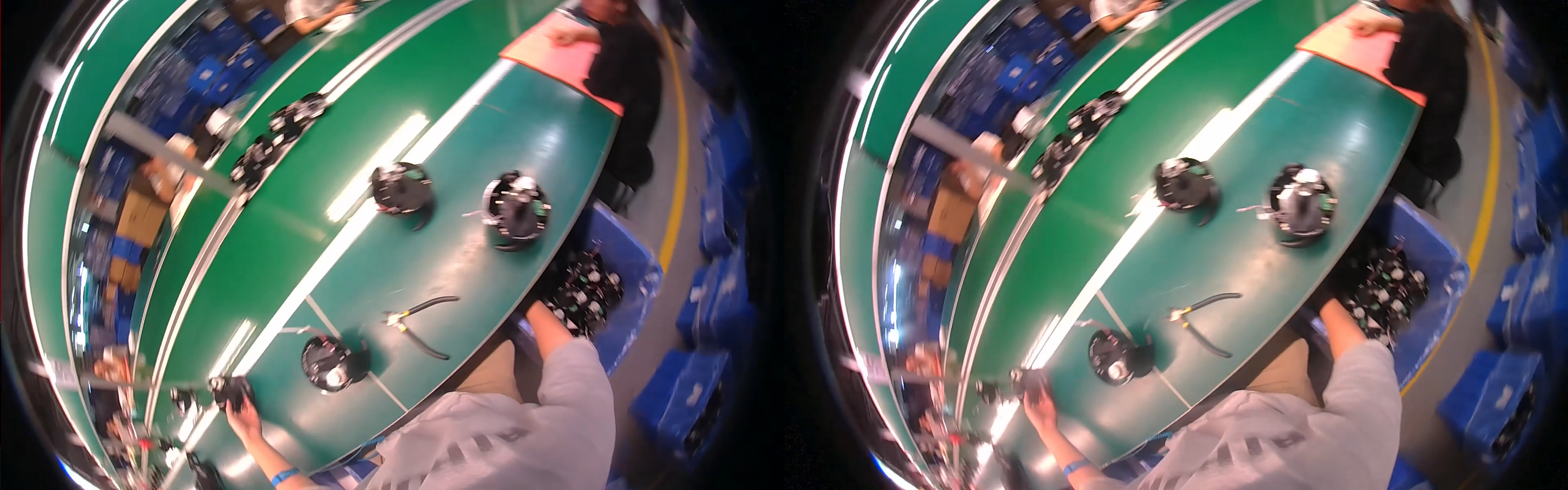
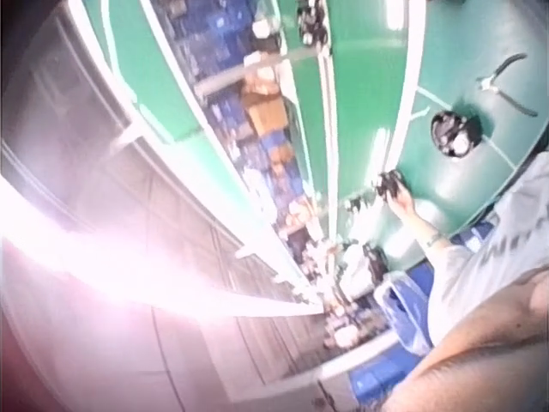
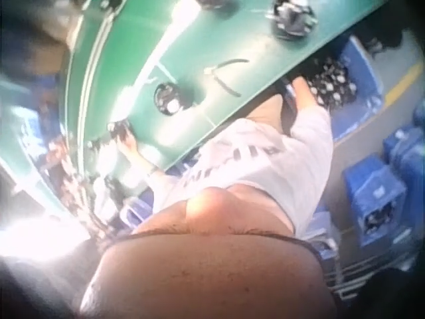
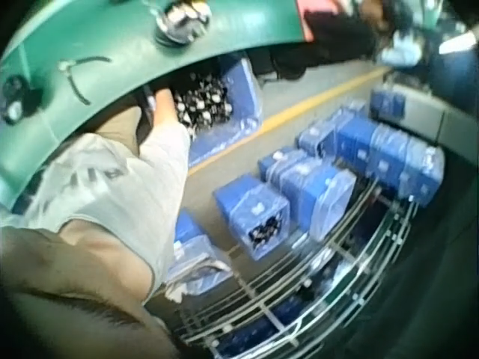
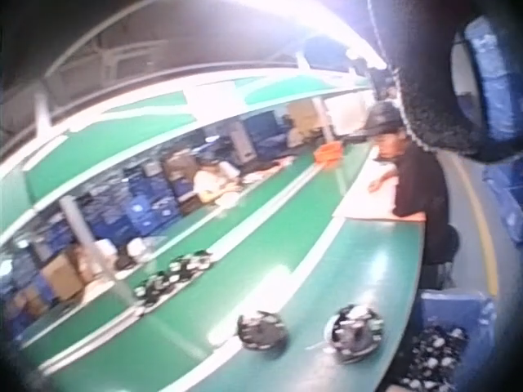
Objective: Assembling, cutting wires, and inspecting lighting fixture components on an assembly line.
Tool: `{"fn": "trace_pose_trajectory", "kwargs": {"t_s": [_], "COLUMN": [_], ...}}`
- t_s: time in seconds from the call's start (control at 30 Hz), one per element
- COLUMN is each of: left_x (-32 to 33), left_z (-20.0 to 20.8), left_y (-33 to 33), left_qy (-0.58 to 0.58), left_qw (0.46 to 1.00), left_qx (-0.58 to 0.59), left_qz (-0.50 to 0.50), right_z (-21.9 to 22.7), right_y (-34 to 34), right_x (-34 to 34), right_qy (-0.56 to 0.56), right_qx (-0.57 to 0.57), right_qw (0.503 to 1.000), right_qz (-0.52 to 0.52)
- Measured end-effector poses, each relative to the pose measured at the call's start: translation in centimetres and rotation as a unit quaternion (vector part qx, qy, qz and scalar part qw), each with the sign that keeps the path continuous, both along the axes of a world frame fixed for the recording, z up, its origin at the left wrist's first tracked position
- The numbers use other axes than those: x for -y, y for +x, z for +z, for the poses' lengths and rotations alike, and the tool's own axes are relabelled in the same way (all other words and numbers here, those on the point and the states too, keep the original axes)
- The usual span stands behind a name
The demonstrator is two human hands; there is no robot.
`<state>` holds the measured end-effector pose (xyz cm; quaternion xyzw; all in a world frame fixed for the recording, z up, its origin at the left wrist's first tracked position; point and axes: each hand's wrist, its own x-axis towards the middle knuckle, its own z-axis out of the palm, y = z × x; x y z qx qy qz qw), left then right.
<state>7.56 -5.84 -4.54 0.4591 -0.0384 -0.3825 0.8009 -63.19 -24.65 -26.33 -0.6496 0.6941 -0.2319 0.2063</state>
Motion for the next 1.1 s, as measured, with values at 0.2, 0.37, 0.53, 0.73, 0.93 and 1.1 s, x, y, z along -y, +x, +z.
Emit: {"fn": "trace_pose_trajectory", "kwargs": {"t_s": [0.2, 0.37, 0.53, 0.73, 0.93, 1.1], "left_x": [-4.3, -4.2, -3.4, -3.4, -5.2, -6.3], "left_z": [1.0, -0.1, 0.1, -1.0, -3.4, -3.5], "left_y": [-2.5, -3.2, -4.5, -3.5, -0.8, -0.4], "left_qy": [0.135, 0.136, 0.200, 0.195, 0.195, 0.183], "left_qw": [0.988, 0.981, 0.961, 0.961, 0.951, 0.933], "left_qx": [0.063, 0.135, 0.190, 0.194, 0.240, 0.308], "left_qz": [-0.034, -0.023, -0.005, -0.006, -0.010, 0.045], "right_z": [8.5, 22.1, 28.8, 29.3, 30.1, 29.0], "right_y": [-2.3, 1.8, 16.7, 28.7, 19.9, 2.1], "right_x": [-1.6, -5.7, -2.7, -2.1, -4.8, -7.1], "right_qy": [0.180, 0.292, 0.057, -0.130, -0.220, 0.101], "right_qx": [-0.048, 0.412, 0.321, 0.002, 0.253, 0.442], "right_qw": [0.982, 0.805, 0.847, 0.877, 0.866, 0.858], "right_qz": [0.021, 0.311, 0.420, 0.462, 0.371, 0.240]}}
